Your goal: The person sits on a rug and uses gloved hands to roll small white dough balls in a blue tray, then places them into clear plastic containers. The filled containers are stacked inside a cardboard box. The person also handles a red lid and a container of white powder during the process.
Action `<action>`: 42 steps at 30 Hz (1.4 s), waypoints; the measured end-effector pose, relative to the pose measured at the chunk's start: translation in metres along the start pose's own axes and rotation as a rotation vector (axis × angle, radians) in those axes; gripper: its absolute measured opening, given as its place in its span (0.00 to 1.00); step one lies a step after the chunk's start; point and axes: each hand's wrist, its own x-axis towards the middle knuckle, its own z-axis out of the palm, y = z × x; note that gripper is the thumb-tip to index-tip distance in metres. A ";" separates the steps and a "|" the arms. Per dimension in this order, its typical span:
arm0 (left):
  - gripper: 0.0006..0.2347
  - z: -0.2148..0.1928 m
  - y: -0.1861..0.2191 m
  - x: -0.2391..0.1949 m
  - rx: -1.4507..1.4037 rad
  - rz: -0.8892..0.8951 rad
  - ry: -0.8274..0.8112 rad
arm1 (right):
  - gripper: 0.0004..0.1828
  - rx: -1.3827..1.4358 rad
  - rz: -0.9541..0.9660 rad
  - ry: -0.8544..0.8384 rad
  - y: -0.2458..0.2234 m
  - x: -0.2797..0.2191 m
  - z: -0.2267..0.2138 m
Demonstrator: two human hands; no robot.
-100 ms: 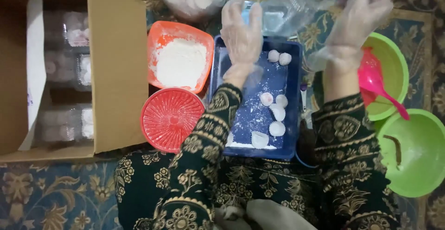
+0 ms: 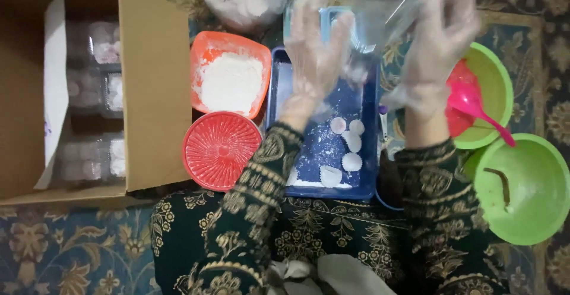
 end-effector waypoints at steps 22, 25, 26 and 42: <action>0.43 -0.135 0.172 -0.138 -0.313 -0.018 -0.879 | 0.17 0.472 0.382 -0.360 -0.191 -0.172 -0.092; 0.44 -0.132 0.175 -0.138 -0.321 0.018 -0.891 | 0.18 0.607 0.424 -0.363 -0.201 -0.170 -0.092; 0.44 -0.132 0.176 -0.137 -0.322 0.018 -0.895 | 0.18 0.606 0.424 -0.359 -0.202 -0.170 -0.093; 0.41 -0.105 0.153 -0.116 -0.331 0.053 -0.803 | 0.09 -0.204 0.279 -0.294 -0.184 -0.146 -0.080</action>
